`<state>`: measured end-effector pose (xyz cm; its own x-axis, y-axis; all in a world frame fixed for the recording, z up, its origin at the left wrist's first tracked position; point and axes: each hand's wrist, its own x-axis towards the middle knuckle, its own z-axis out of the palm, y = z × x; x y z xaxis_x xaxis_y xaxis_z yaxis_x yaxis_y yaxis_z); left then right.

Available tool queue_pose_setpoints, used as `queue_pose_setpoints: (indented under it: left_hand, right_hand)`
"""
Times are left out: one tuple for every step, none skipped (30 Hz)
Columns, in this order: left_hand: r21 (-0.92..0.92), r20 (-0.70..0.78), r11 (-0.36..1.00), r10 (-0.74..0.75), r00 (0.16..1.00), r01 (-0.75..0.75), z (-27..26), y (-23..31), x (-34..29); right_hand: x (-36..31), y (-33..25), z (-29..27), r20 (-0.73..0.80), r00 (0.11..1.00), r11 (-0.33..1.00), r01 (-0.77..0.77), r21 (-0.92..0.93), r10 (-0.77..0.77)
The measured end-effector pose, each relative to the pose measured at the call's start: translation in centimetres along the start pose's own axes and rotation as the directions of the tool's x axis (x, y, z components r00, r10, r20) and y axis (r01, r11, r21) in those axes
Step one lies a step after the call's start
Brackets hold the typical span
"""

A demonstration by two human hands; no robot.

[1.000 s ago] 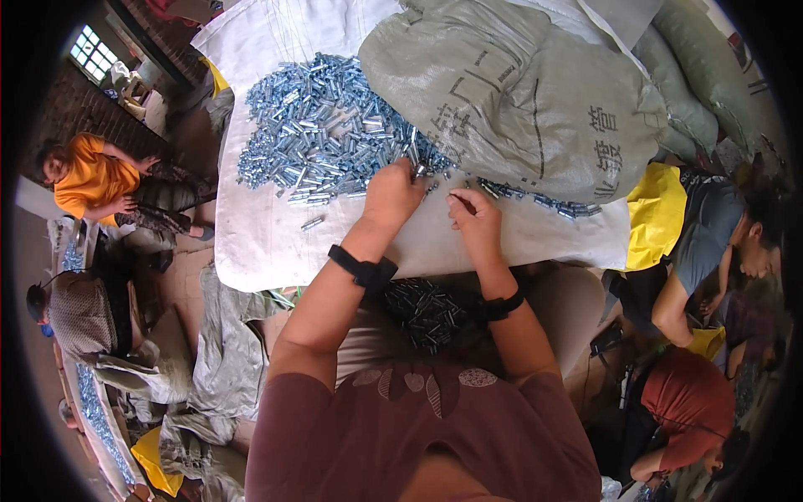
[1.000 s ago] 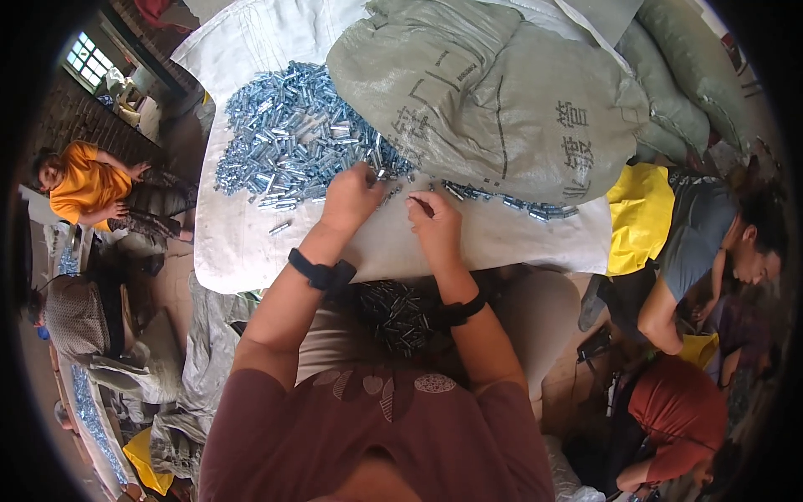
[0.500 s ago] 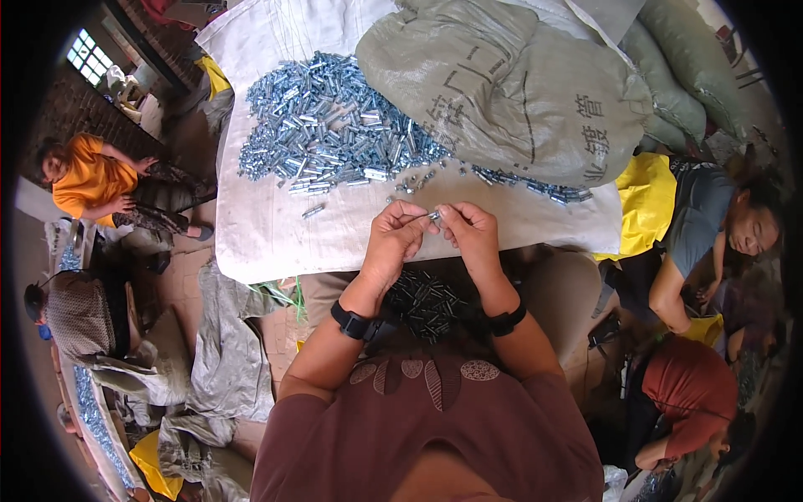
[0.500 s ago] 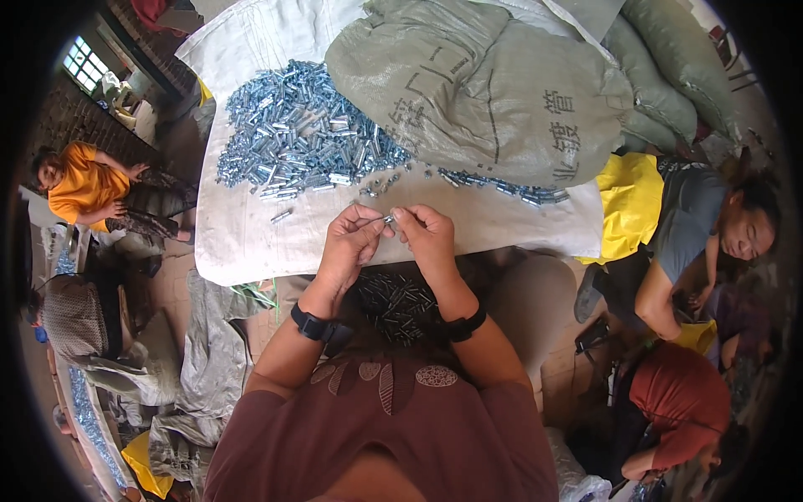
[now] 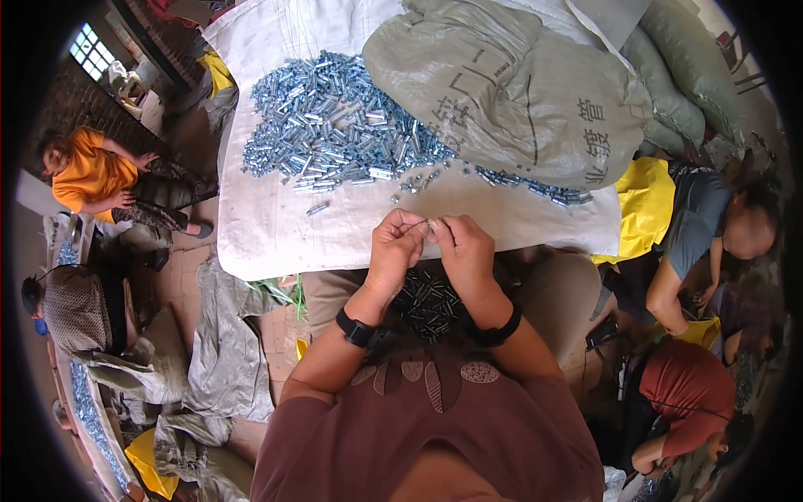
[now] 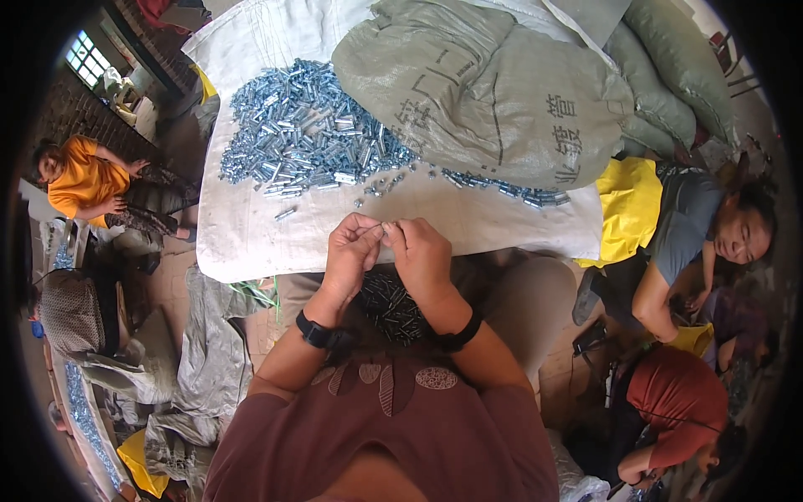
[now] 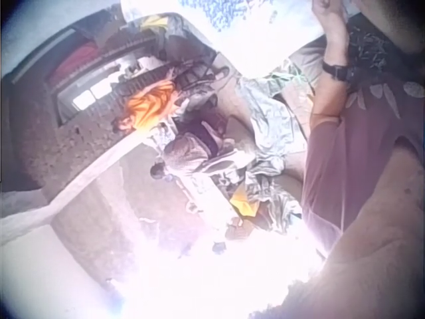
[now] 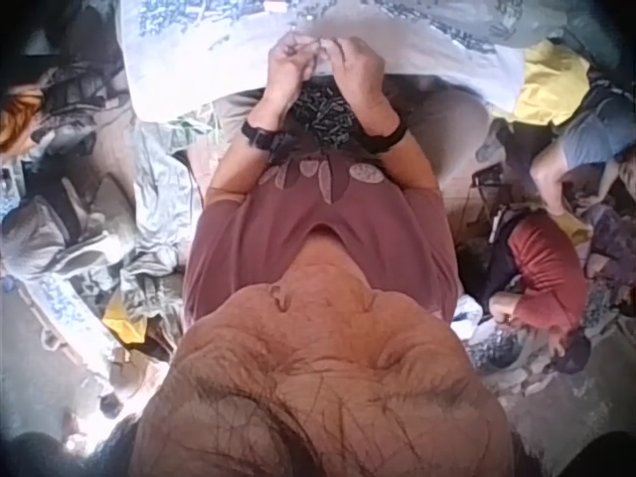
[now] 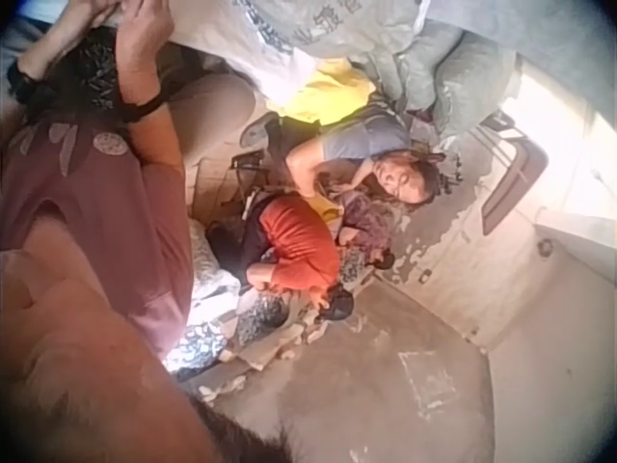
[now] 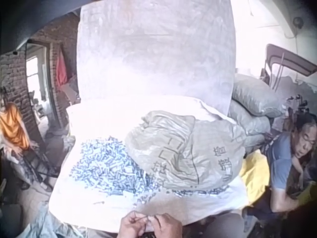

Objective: Sorting and inspecting small silver metal tubes or connectors on a workspace.

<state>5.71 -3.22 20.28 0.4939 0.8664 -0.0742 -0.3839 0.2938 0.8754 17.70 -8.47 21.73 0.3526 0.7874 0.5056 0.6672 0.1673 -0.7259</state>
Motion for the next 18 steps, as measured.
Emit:
queue_pose_setpoints:
  left_hand:
    - [-0.002,-0.026,1.0,0.014,1.0,-0.014,0.1,-0.1,0.0]
    - [-0.003,-0.052,1.0,0.029,0.998,-0.029,0.1,-0.3,0.0]
    - [-0.003,-0.051,1.0,0.03,0.998,-0.03,0.1,-0.5,0.1]
    - [-0.011,-0.071,0.999,0.037,0.997,-0.038,-0.1,-0.7,0.1]
    - [-0.018,-0.092,0.999,0.044,0.995,-0.046,-0.2,-0.8,0.2]
    - [-0.018,-0.095,0.999,0.046,0.994,-0.048,-0.3,-0.9,0.2]
    - [-0.013,-0.12,0.999,0.046,0.992,-0.048,-0.4,-0.9,0.3]
    - [-0.008,-0.145,0.999,0.046,0.988,-0.048,-0.4,-1.0,0.4]
    - [-0.007,-0.148,0.999,0.048,0.988,-0.049,-0.6,-1.0,0.4]
    - [-0.017,-0.158,0.999,0.037,0.987,-0.04,-0.8,-1.1,0.5]
    - [-0.026,-0.167,0.999,0.027,0.986,-0.031,-0.9,-1.1,0.6]
    - [-0.025,-0.171,0.999,0.028,0.985,-0.032,-1.0,-1.1,0.8]
    - [-0.037,-0.186,0.999,0.029,0.982,-0.037,-1.1,-1.1,0.9]
    - [-0.049,-0.202,0.998,0.03,0.979,-0.041,-1.2,-1.1,1.0]
    - [-0.048,-0.205,0.998,0.03,0.978,-0.041,-1.2,-0.9,1.1]
    - [-0.042,-0.213,0.999,0.02,0.977,-0.03,-1.3,-0.7,1.2]
    - [-0.037,-0.22,0.999,0.01,0.975,-0.019,-1.3,-0.6,1.4]
    - [-0.037,-0.223,0.999,0.01,0.975,-0.018,-1.4,-0.6,1.5]
  right_hand:
    - [-0.2,0.2,0.3,-0.006,1.0,0.999,0.015,-0.046,-0.016]
    - [-0.4,0.3,0.5,-0.006,1.0,0.999,0.017,-0.047,-0.017]
    - [-0.4,0.3,0.8,-0.021,0.999,0.994,0.046,-0.098,-0.049]
    - [-0.4,0.3,1.0,-0.032,0.996,0.986,0.076,-0.147,-0.081]
    - [-0.5,0.3,1.2,-0.03,0.996,0.986,0.078,-0.144,-0.083]
    - [-0.5,0.3,1.4,-0.017,0.994,0.978,0.104,-0.179,-0.108]
    - [-0.4,0.4,1.6,-0.004,0.991,0.968,0.13,-0.213,-0.133]
    - [-0.3,0.6,1.8,-0.002,0.991,0.969,0.132,-0.211,-0.135]
    - [-0.2,0.7,2.0,0.005,0.988,0.965,0.151,-0.214,-0.153]
    - [-0.1,0.9,2.2,0.011,0.985,0.961,0.17,-0.217,-0.172]
    - [0.0,1.0,2.4,0.013,0.985,0.962,0.171,-0.213,-0.173]
    - [0.1,1.1,2.5,0.017,0.983,0.961,0.183,-0.205,-0.183]
    - [0.2,1.2,2.7,0.02,0.981,0.961,0.193,-0.198,-0.193]
    - [0.3,1.3,2.8,0.023,0.981,0.962,0.194,-0.194,-0.193]
    - [0.4,1.4,3.0,0.028,0.98,0.962,0.201,-0.186,-0.199]
    - [0.6,1.5,3.1,0.034,0.978,0.962,0.207,-0.177,-0.204]
    - [0.7,1.5,3.3,0.036,0.978,0.963,0.207,-0.174,-0.204]
    - [0.7,1.5,3.5,0.041,0.978,0.962,0.208,-0.175,-0.204]
